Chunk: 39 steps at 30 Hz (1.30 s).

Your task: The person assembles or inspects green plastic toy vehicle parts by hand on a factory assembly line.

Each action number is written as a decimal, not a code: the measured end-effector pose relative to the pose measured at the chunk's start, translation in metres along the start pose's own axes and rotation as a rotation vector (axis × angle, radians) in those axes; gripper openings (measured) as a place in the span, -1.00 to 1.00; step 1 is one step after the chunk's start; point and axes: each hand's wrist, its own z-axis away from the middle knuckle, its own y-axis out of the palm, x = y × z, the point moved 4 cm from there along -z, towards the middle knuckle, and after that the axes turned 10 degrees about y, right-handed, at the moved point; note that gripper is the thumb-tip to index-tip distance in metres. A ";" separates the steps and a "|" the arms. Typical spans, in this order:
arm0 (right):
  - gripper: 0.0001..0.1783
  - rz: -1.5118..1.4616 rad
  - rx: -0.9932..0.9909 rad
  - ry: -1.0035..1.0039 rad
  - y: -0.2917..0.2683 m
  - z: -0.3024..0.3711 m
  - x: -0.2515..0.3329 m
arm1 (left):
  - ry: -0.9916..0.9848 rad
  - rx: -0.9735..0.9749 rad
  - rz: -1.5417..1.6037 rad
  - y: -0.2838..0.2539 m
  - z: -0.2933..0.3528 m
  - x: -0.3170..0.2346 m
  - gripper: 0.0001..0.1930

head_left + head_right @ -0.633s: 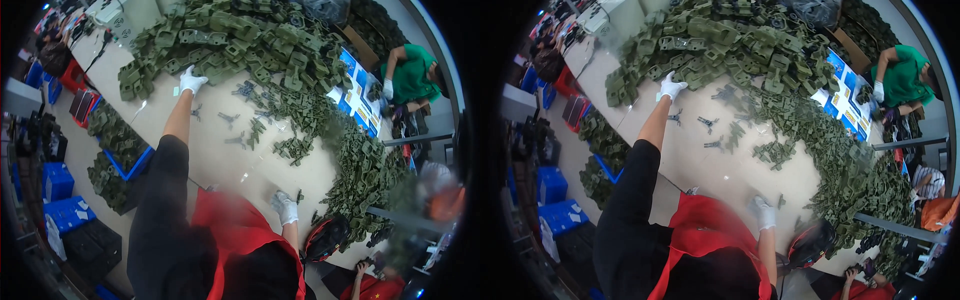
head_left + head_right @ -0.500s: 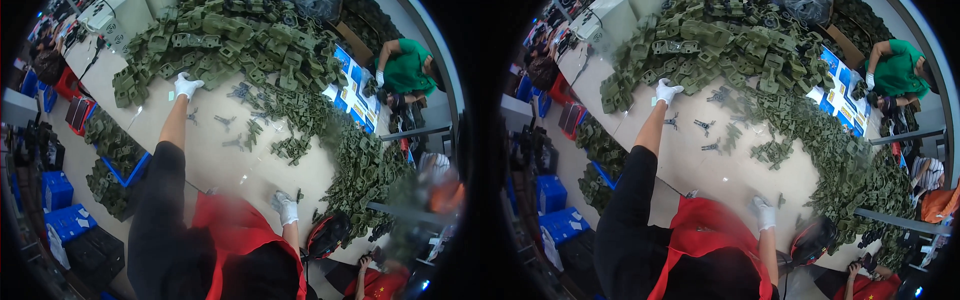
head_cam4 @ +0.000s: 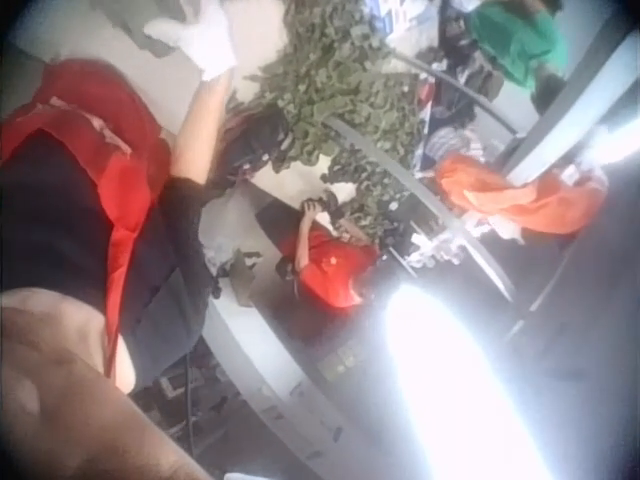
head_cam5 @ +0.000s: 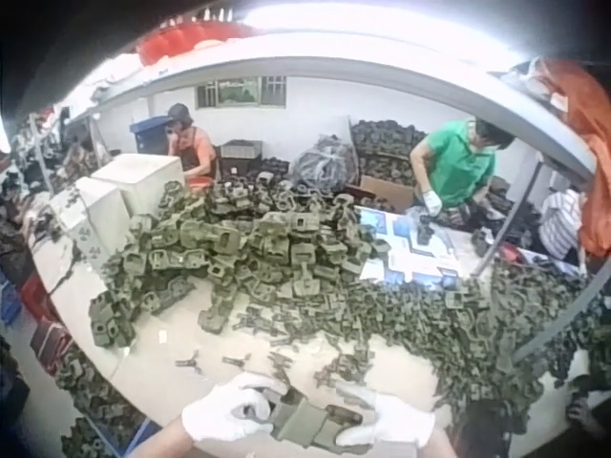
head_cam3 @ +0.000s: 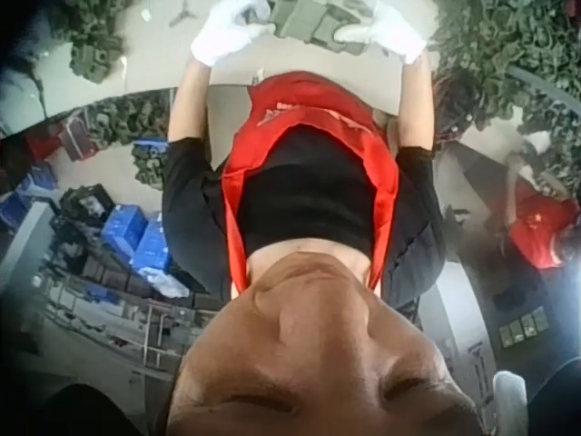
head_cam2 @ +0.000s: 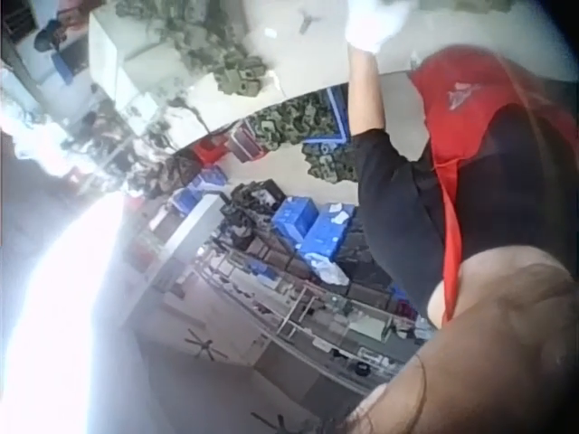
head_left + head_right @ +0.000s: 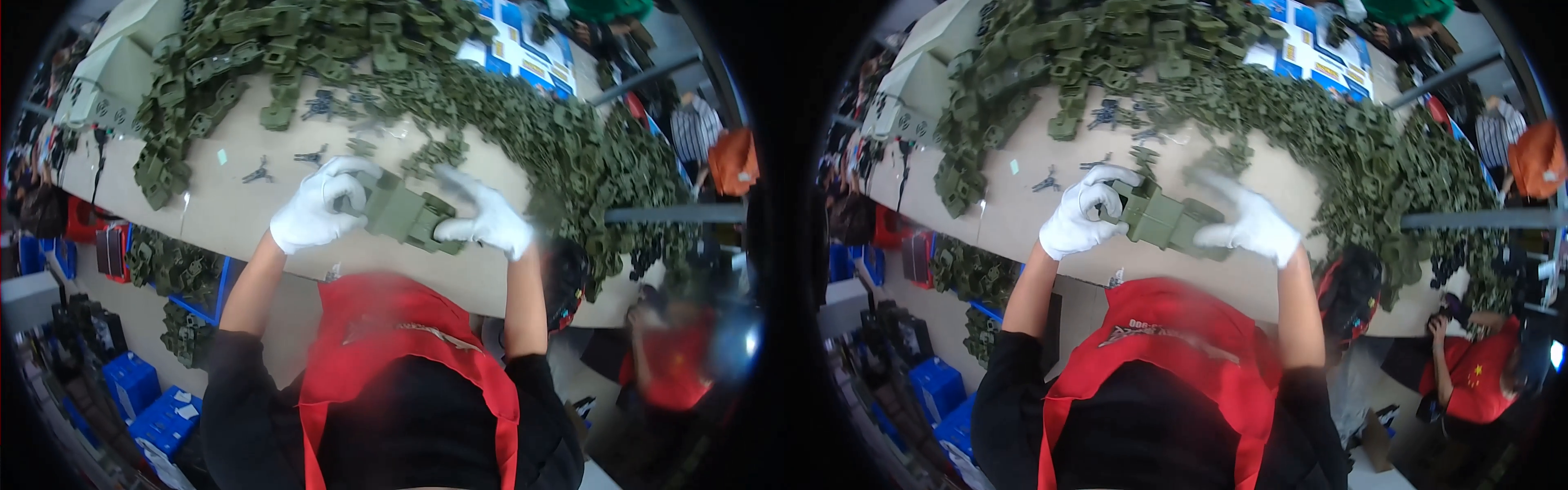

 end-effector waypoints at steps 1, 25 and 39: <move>-0.16 -0.207 0.241 -0.046 0.013 -0.001 -0.018 | -0.026 0.057 0.074 0.007 -0.007 -0.001 -0.70; -0.14 -0.801 -0.094 0.242 0.067 0.056 -0.085 | -0.842 -0.436 0.914 0.173 -0.003 0.009 -0.25; -0.34 -0.795 0.300 0.531 0.127 0.041 -0.177 | -0.946 -0.053 1.122 0.131 0.050 0.016 -0.18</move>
